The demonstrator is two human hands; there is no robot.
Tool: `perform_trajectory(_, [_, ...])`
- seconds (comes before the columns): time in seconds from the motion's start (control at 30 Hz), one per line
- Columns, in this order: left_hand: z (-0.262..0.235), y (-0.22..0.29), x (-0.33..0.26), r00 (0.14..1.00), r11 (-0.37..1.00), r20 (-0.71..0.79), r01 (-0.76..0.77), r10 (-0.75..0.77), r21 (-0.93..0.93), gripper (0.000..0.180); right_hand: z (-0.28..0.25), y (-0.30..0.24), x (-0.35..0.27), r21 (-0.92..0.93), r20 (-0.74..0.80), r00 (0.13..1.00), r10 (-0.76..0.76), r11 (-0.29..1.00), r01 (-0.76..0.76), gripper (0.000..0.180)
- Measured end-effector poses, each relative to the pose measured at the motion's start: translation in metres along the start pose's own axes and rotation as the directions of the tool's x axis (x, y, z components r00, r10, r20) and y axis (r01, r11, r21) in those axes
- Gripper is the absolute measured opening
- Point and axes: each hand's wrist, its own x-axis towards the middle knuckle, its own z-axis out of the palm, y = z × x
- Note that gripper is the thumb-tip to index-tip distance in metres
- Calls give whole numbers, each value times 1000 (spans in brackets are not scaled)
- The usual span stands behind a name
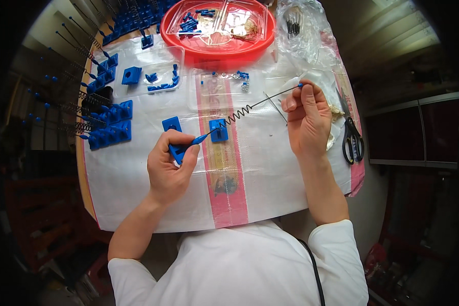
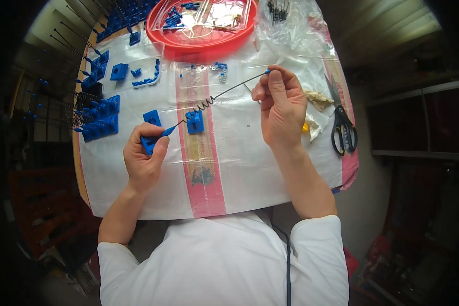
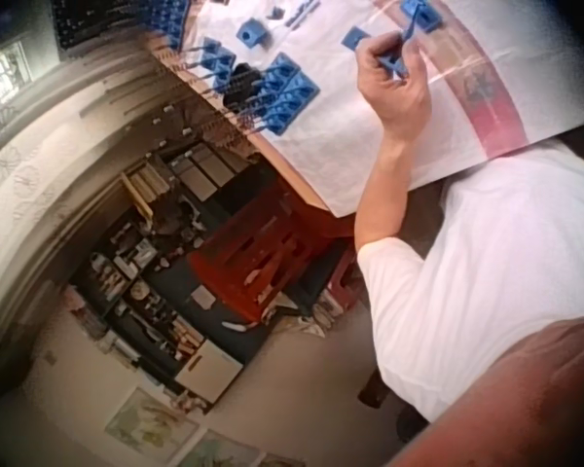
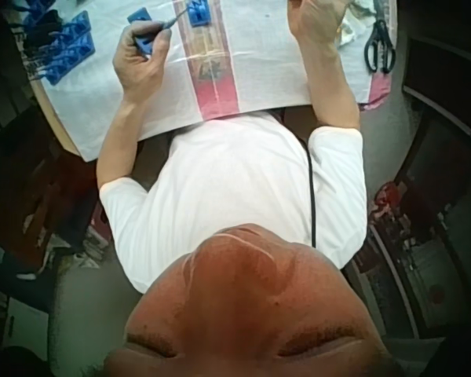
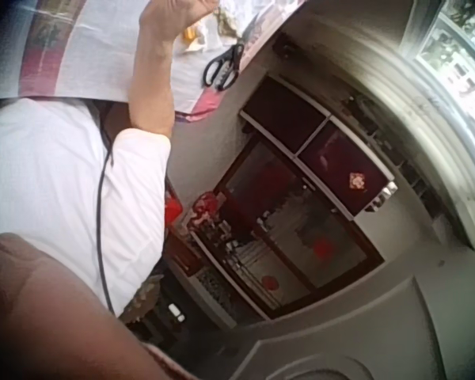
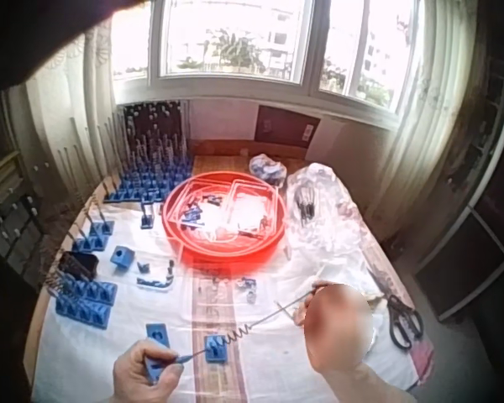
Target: Assembling small plastic parts with springs and applying adhesive or lubricant.
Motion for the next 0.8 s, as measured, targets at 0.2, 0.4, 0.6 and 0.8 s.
perform_trajectory(0.2, [-2, 1, -1, 994, 996, 81, 73, -69, -44, 34, 1, -6, 5, 14, -34, 996, 85, 996, -85, 13])
perform_trajectory(0.4, [-4, -2, 1, 998, 976, 61, 33, -20, -214, 25, -1, -3, 5, -45, -43, 994, 103, 993, -105, 9])
perform_trajectory(0.6, [-6, -1, 3, 998, 921, 48, 66, -52, -384, 25, -1, -3, 4, -76, -57, 993, 105, 991, -110, 9])
perform_trajectory(0.8, [-5, -4, 5, 999, 965, 15, -44, 49, -258, 29, -4, -3, 6, -85, -74, 992, 101, 991, -107, 13])
